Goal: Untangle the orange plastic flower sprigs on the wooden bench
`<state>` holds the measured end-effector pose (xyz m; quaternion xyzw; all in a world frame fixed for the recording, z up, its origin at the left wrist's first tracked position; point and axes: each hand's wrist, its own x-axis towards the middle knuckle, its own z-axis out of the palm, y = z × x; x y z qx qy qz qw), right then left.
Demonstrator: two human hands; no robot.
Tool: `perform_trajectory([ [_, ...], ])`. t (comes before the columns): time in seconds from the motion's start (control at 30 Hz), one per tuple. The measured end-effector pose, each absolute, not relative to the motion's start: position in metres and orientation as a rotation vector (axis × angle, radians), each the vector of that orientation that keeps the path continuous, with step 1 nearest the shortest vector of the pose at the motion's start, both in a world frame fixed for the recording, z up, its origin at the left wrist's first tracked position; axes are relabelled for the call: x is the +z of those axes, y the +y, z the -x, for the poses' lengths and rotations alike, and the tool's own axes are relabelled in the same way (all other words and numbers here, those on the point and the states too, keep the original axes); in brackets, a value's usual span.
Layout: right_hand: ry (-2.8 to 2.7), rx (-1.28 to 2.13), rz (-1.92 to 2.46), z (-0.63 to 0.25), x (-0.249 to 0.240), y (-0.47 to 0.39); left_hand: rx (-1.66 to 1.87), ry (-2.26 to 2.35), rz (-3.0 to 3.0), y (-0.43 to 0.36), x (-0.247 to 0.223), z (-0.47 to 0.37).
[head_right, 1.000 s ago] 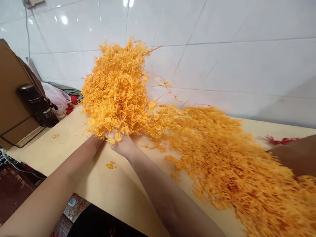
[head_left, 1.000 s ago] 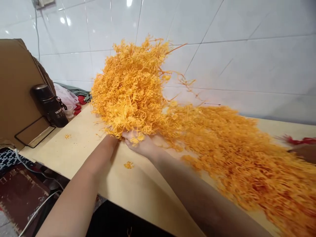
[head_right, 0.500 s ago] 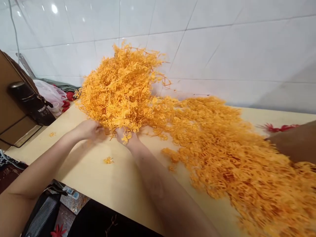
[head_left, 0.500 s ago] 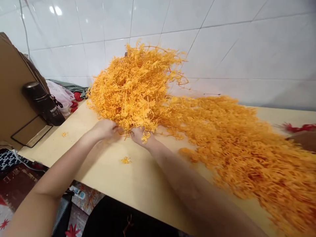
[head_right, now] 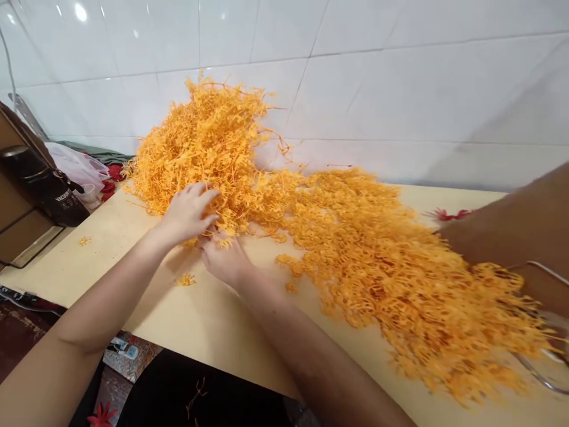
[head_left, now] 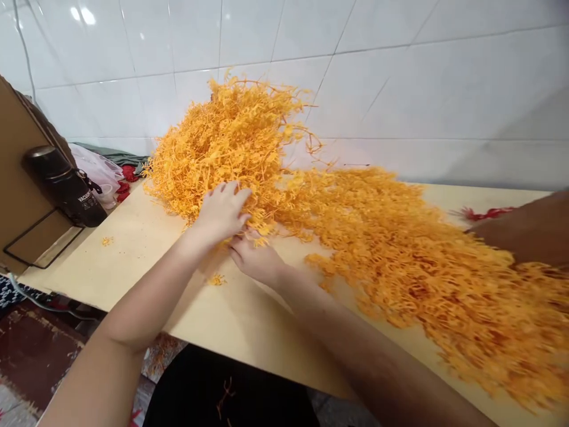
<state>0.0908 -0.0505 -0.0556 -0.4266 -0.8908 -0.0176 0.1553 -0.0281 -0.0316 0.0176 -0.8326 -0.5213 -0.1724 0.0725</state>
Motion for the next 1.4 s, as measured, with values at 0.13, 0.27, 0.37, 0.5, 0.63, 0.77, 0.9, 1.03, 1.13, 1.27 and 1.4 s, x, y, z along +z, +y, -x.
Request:
perform_trajectory([
  [0.13, -2.531, -0.112, 1.113, -0.094, -0.053, -0.097, -0.712, -1.62, 2.492, -0.016, 0.026, 0.062],
  [0.27, -2.741, 0.024, 0.704, -0.075, -0.064, -0.127, -0.912, -1.689, 2.483, -0.006, 0.026, 0.076],
  [0.37, -2.766, 0.081, 0.761, -0.076, -0.073, -0.118, -0.948, -1.651, 2.468, -0.013, 0.016, 0.076],
  [0.5, -2.712, 0.019, 1.132, -0.115, -0.081, -0.08, -0.928, -1.55, 2.431, -0.033, -0.001, 0.081],
  [0.63, -2.592, -0.107, 1.48, -0.168, -0.084, -0.049, -0.998, -1.594, 2.435, -0.047, -0.016, 0.09],
  [0.77, -2.474, -0.112, 1.745, -0.197, -0.077, -0.035, -1.04, -1.594, 2.479, -0.05, -0.027, 0.094],
  [0.9, -2.418, 0.071, 1.833, -0.2, -0.047, -0.034, -1.066, -1.503, 2.534, -0.054, -0.035, 0.091],
  [1.03, -2.227, -0.009, 1.968, -0.191, 0.004, -0.04, -0.962, -1.496, 2.567, -0.059, -0.041, 0.074],
  [1.13, -2.04, -0.204, 1.843, -0.174, 0.051, -0.041, -0.724, -1.403, 2.659, -0.062, -0.044, 0.058],
  [1.27, -1.882, -0.213, 1.438, -0.14, 0.108, -0.015, -0.587, -1.334, 2.696, -0.063, -0.048, 0.049],
  [1.4, -1.807, -0.05, 1.417, -0.115, 0.127, 0.048, -0.582, -1.337, 2.705, -0.061, -0.054, 0.053],
])
